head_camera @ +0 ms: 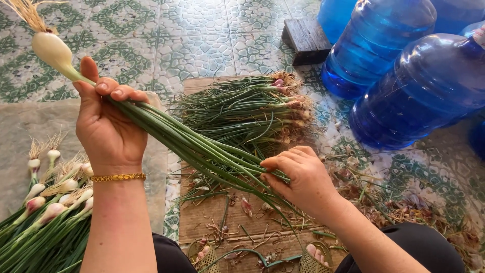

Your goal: The person is cleaning green onions by peeling off the dry outer skin and sorting them into a clean pile.

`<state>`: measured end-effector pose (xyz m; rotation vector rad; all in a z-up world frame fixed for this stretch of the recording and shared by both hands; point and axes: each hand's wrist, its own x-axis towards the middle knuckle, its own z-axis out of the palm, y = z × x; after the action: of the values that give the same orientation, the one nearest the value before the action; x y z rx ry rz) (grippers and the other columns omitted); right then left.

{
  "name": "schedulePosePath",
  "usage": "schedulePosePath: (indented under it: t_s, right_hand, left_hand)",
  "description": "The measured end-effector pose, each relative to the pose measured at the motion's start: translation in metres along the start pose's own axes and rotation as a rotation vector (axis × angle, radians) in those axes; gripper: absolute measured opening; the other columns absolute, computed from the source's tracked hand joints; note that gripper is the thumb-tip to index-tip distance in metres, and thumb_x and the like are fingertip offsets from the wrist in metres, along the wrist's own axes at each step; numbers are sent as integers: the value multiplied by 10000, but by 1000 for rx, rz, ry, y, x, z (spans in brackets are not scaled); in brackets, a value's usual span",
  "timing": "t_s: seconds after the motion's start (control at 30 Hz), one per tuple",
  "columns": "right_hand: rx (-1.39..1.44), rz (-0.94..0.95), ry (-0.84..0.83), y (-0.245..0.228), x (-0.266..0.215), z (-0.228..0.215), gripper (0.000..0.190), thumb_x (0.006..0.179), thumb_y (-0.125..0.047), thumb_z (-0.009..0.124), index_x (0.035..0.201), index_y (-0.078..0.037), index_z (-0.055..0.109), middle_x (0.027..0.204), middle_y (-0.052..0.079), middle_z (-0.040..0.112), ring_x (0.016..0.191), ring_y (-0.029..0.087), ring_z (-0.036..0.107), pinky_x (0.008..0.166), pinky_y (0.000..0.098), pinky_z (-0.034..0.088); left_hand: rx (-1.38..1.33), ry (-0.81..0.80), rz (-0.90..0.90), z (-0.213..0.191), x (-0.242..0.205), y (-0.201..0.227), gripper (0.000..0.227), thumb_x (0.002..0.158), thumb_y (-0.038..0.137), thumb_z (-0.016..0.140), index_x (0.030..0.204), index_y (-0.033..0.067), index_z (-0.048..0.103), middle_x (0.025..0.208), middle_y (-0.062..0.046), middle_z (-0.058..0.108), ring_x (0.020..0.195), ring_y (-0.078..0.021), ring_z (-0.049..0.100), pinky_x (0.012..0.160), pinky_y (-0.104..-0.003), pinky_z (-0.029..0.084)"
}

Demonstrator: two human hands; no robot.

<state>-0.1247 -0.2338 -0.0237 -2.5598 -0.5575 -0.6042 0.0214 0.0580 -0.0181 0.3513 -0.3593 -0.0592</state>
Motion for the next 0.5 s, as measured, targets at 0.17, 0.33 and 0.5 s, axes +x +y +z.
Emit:
schedulePosePath:
  t_s: [0.17,0.33,0.5]
  right_hand:
    - [-48,-7,-3,3,-1,5,136,756,-137,751,890,-145,723,805,-53,727,734,97,645,860,307,434]
    - [-43,1,-24,2,-1,6,152,778,-189,756,924,-148,739,776,-50,693,738,100,627,870,320,431]
    - [-33,-24,-23,3,-1,7,124,778,-176,753,902,-164,751,756,-52,664,724,87,610,854,319,432]
  left_hand:
    - [-8,18,8,0,0,-1,297,1058,286,557,1336,190,608,894,56,621,853,-71,592,888,-267,488]
    - [-11,13,12,1,-1,-1,293,1065,287,547,1337,192,605,897,55,627,862,-71,598,891,-264,485]
    - [-15,17,26,4,-2,-2,291,1055,273,559,1329,185,604,891,47,633,862,-76,606,904,-275,489]
